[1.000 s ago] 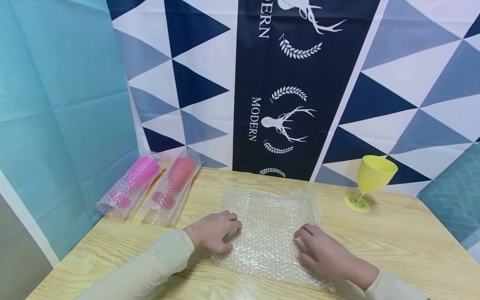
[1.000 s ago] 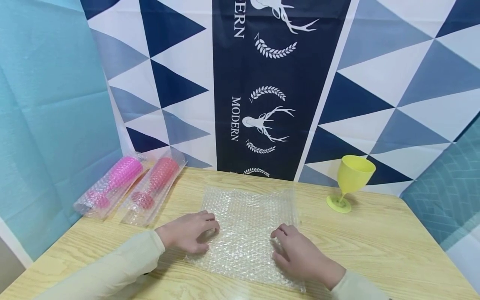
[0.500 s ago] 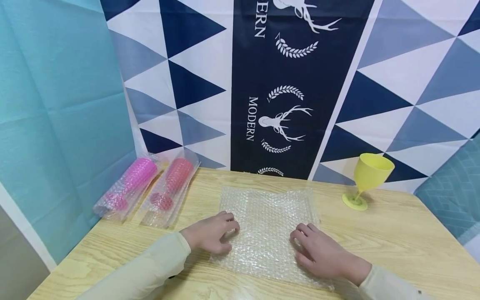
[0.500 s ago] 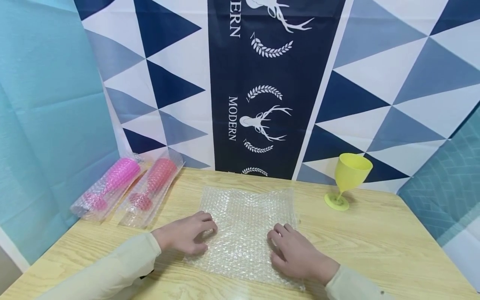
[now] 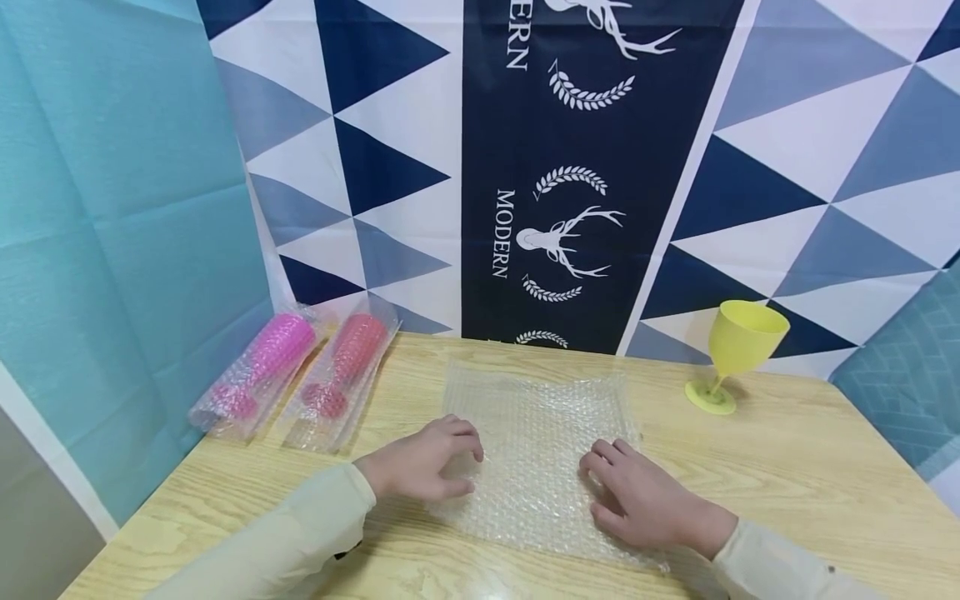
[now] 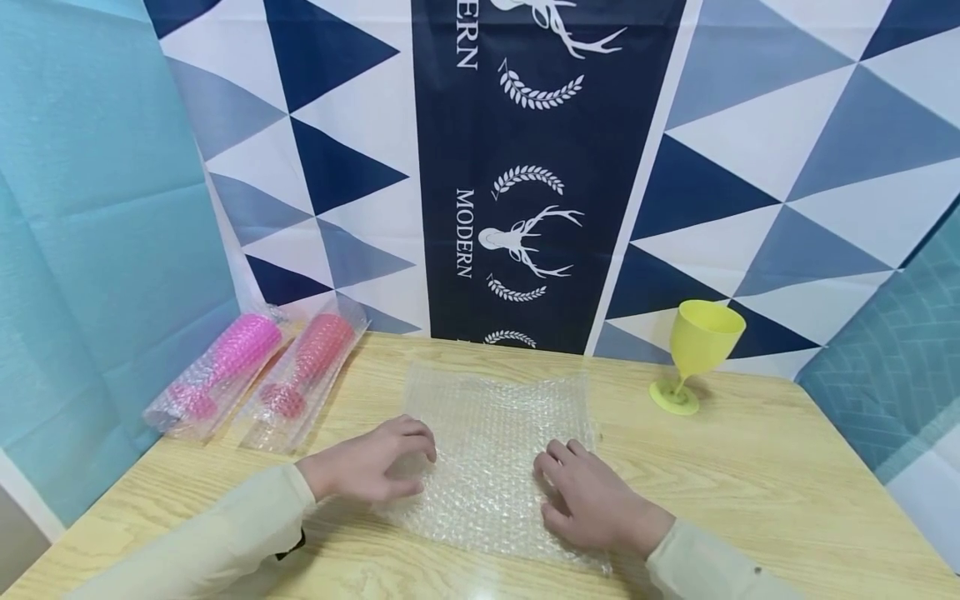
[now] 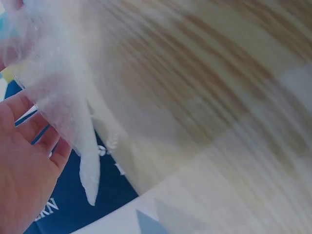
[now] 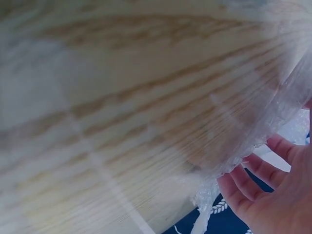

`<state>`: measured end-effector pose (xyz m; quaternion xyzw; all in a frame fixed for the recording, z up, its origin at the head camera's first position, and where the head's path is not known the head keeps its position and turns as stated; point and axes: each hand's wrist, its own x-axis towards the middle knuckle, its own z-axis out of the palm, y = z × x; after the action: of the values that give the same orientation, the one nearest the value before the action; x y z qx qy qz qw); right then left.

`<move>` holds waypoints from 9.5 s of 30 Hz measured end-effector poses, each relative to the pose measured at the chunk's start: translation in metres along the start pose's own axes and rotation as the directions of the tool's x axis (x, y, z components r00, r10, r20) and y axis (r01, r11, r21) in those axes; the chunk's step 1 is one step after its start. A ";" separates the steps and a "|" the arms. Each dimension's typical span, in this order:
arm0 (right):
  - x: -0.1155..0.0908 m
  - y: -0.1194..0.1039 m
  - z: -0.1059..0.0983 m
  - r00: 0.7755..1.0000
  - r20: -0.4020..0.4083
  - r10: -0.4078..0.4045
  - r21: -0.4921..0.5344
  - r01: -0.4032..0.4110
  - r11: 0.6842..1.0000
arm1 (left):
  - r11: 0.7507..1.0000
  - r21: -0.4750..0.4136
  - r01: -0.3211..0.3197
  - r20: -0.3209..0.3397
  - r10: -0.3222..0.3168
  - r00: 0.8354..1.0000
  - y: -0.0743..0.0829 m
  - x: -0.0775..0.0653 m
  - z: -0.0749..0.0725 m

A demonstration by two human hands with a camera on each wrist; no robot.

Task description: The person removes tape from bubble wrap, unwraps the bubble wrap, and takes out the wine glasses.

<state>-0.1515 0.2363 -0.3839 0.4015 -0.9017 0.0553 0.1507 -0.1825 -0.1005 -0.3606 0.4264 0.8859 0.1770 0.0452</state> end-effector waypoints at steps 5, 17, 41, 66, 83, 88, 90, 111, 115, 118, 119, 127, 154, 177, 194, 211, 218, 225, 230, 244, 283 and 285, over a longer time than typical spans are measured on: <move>0.002 0.001 -0.001 0.999 0.044 0.026 0.027 -0.027 0.999 | 0.997 0.061 -0.047 -0.048 0.050 0.998 0.004 0.002 -0.010; 0.002 0.001 -0.001 0.998 0.055 0.030 0.036 -0.032 0.999 | 0.980 0.133 0.147 -0.246 -0.111 0.963 -0.027 -0.010 -0.044; 0.000 0.002 -0.001 0.997 0.069 0.035 0.052 -0.039 0.998 | 0.664 -0.195 0.722 -0.228 -0.746 0.625 -0.093 -0.052 -0.082; 0.002 0.003 -0.002 0.997 0.066 0.029 0.044 -0.032 0.999 | 0.424 -0.532 0.733 0.010 -0.863 0.506 -0.118 -0.060 -0.103; -0.002 0.001 0.000 0.999 0.046 0.022 0.041 -0.023 0.999 | 0.528 -0.354 0.772 0.014 -0.822 0.569 -0.099 -0.056 -0.100; -0.002 0.002 -0.001 0.999 0.039 0.019 0.030 -0.020 0.999 | 0.574 -0.280 0.770 0.015 -0.799 0.601 -0.086 -0.056 -0.100; -0.002 0.002 -0.001 0.999 0.045 0.021 0.031 -0.023 0.999 | 0.579 -0.269 0.769 0.020 -0.795 0.606 -0.082 -0.056 -0.100; -0.001 0.001 -0.001 0.996 0.083 0.038 0.052 -0.043 0.998 | 0.599 -0.303 0.741 -0.063 -0.789 0.611 -0.033 -0.045 -0.074; -0.001 0.002 -0.001 0.996 0.079 0.041 0.042 -0.044 0.998 | 0.587 -0.287 0.757 -0.061 -0.800 0.597 -0.025 -0.043 -0.069; -0.002 0.001 -0.001 0.996 0.077 0.040 0.040 -0.043 0.998 | 0.584 -0.276 0.764 -0.060 -0.803 0.592 -0.022 -0.042 -0.066; -0.002 0.001 -0.001 0.996 0.075 0.039 0.040 -0.042 0.998 | 0.582 -0.276 0.765 -0.059 -0.805 0.590 -0.021 -0.042 -0.065; -0.002 0.002 0.000 0.997 0.067 0.030 0.032 -0.032 0.999 | 0.589 -0.258 0.766 -0.055 -0.800 0.597 -0.016 -0.043 -0.062; -0.003 0.001 -0.001 0.998 0.055 0.019 0.033 -0.021 0.999 | 0.503 -0.347 0.792 0.088 -0.823 0.561 -0.034 -0.049 -0.063; -0.001 -0.001 -0.003 0.996 0.080 0.033 0.035 -0.036 0.999 | 0.409 -0.522 0.748 0.180 -0.805 0.566 -0.039 -0.050 -0.065; -0.003 0.000 -0.003 0.996 0.085 0.038 0.045 -0.042 0.998 | 0.408 -0.494 0.768 0.224 -0.793 0.566 -0.039 -0.047 -0.064; -0.004 0.001 0.000 0.998 0.061 0.029 0.038 -0.031 0.999 | 0.381 -0.515 0.768 0.229 -0.802 0.551 -0.038 -0.046 -0.066; -0.003 0.001 0.000 0.997 0.067 0.025 0.036 -0.028 0.999 | 0.381 -0.545 0.747 0.216 -0.797 0.564 -0.033 -0.045 -0.069; -0.002 0.001 -0.002 0.995 0.094 0.032 0.059 -0.037 0.998 | 0.417 -0.568 0.710 0.188 -0.774 0.605 -0.022 -0.038 -0.079; -0.003 0.000 -0.002 0.995 0.092 0.023 0.059 -0.029 0.998 | 0.427 -0.595 0.681 0.184 -0.753 0.632 -0.008 -0.030 -0.085; -0.004 0.001 0.000 0.998 0.070 0.005 0.057 -0.009 0.998 | 0.424 -0.664 0.616 0.189 -0.702 0.687 0.024 0.010 -0.085; -0.002 0.002 0.001 0.999 0.017 -0.038 -0.055 0.039 0.998 | 0.426 -0.622 0.657 0.168 -0.747 0.644 0.081 0.077 -0.001; -0.002 0.002 0.001 0.999 0.026 -0.032 -0.053 0.033 0.998 | 0.424 -0.624 0.656 0.171 -0.745 0.644 0.081 0.077 0.000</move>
<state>-0.1522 0.2389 -0.3856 0.4127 -0.8979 0.0238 0.1510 -0.1710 0.0051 -0.3268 -0.0372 0.8660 0.4577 0.1978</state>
